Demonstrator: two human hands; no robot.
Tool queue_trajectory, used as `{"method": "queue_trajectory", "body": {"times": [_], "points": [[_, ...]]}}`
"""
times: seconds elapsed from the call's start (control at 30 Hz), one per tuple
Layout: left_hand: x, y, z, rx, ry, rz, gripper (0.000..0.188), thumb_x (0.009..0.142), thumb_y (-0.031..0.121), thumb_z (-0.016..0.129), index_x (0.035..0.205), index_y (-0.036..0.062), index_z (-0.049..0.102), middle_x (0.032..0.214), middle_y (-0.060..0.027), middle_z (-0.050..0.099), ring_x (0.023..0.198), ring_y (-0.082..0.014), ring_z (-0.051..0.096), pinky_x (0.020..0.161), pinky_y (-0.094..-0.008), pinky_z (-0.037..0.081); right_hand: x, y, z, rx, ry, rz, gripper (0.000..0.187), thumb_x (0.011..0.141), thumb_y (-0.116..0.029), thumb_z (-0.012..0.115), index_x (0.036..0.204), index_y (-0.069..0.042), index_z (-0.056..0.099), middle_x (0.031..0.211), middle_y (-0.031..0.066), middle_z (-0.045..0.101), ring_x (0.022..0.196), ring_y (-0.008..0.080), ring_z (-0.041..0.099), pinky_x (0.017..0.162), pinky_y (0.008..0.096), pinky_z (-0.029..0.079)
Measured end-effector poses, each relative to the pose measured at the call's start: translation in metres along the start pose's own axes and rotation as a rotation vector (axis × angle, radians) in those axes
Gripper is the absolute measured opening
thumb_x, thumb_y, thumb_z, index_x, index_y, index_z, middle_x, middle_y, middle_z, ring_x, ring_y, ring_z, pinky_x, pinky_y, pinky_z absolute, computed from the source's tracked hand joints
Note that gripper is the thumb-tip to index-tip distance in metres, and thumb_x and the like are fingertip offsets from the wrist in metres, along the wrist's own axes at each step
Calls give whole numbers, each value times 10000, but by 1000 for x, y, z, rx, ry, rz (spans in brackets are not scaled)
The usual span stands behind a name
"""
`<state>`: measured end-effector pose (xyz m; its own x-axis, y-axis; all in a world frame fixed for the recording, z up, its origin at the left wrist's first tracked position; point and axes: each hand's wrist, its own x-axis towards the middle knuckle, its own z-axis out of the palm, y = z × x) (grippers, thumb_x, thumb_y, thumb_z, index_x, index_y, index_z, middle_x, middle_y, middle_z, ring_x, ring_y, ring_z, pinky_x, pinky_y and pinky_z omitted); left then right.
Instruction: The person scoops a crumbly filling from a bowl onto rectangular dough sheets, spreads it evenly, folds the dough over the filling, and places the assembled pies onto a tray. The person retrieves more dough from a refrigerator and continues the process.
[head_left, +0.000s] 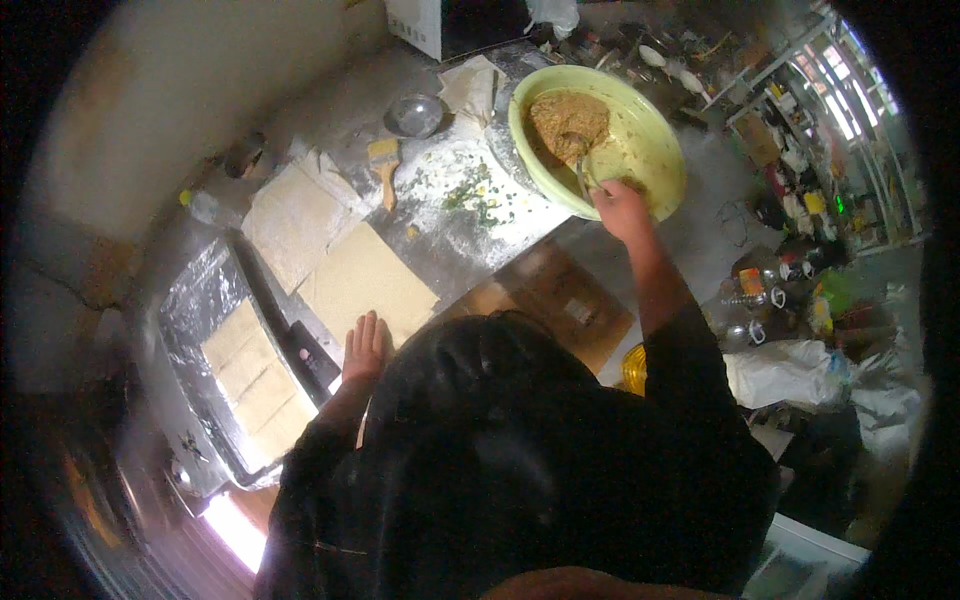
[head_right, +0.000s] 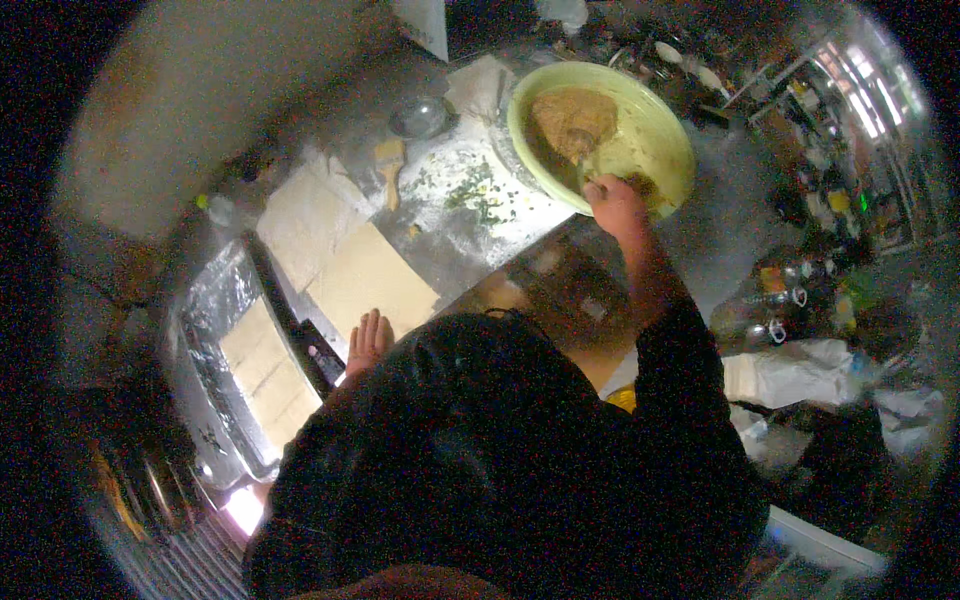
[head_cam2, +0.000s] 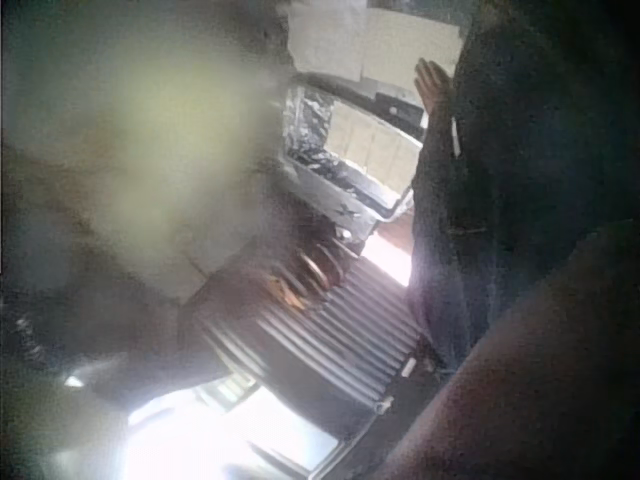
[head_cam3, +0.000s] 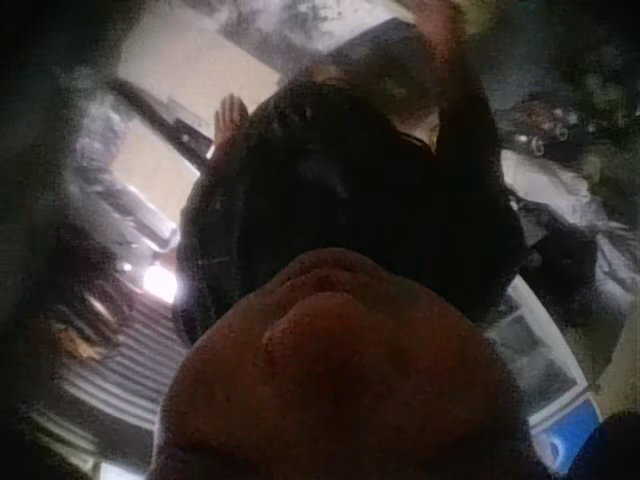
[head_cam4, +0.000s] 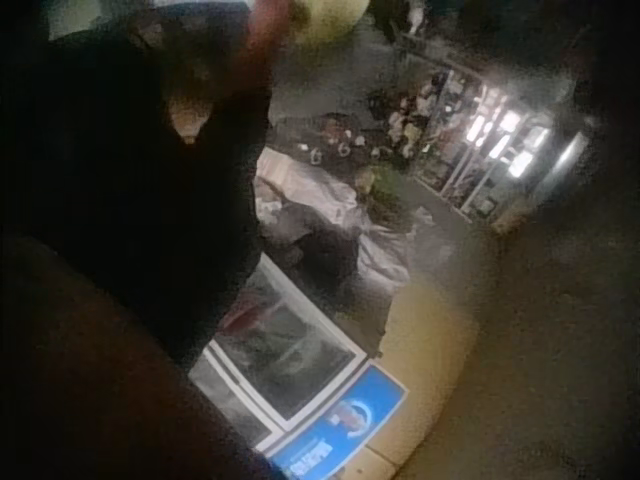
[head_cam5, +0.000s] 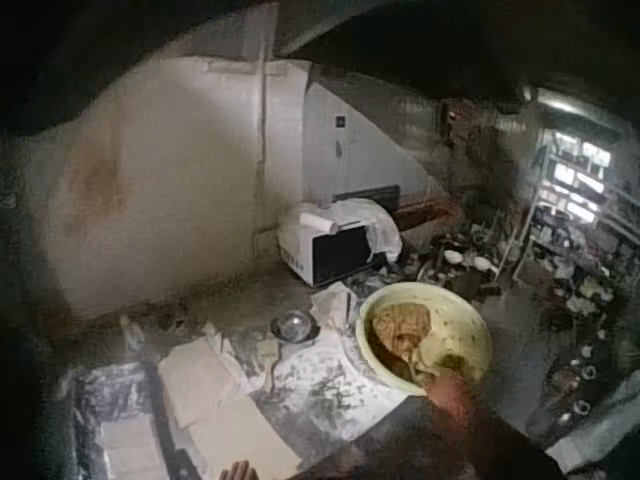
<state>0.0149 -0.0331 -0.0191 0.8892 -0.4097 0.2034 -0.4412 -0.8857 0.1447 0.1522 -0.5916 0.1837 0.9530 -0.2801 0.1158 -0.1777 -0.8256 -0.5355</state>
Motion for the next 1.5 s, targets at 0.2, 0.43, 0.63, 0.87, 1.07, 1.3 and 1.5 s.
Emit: {"method": "queue_trajectory", "body": {"times": [0.2,0.43,0.63,0.87,1.07,1.3,1.5], "points": [[13,4,0,-280,-265,-232,524,934,199,637,1422,66,502,1589,-182,405,1503,-392,342,1166,-482,379,77,21,32,-101,-465,88,530,893,-441,692,1155,19,715,1162,282,694,1129,434,663,959,488,527],[21,32,-17,-202,-267,-406,357,950,259,614,1252,81,546,1364,-186,480,1311,-406,432,1074,-500,422,96,61,17,-22,-385,165,457,890,-233,663,1290,-14,628,1250,278,661,1144,438,648,954,496,528],[23,47,-13,-207,-182,-521,292,975,334,586,1117,79,576,1199,-201,537,1148,-403,497,986,-524,445,102,103,-16,49,-242,230,451,925,-189,604,1365,-91,590,1175,259,697,1077,460,664,914,514,541],[14,43,1,-116,-387,-715,569,929,457,640,1324,75,490,1303,-252,457,1204,-446,480,1035,-544,439,115,117,18,-414,-319,-43,475,933,-156,583,1406,-116,588,1038,229,723,950,431,695,868,516,550],[25,41,-7,-63,-488,-605,767,887,439,690,1445,38,351,1350,-267,404,1218,-441,455,1058,-544,397,98,128,-6,-325,-369,-165,429,936,-113,564,1354,-104,658,1066,238,713,988,414,683,875,491,541],[34,49,-21,-178,-574,-699,841,930,453,652,1557,27,289,1486,-297,314,1265,-518,413,1074,-565,403,131,116,-23,-77,-191,127,456,910,-124,555,1359,-108,633,1135,254,713,1042,436,687,924,498,548],[31,42,-15,75,-700,-452,824,927,401,660,1568,37,290,1544,-276,278,1314,-537,373,1111,-570,382,95,99,-3,-156,-533,53,468,883,-118,566,1343,-109,648,1130,253,716,1040,420,694,942,487,543]]}}
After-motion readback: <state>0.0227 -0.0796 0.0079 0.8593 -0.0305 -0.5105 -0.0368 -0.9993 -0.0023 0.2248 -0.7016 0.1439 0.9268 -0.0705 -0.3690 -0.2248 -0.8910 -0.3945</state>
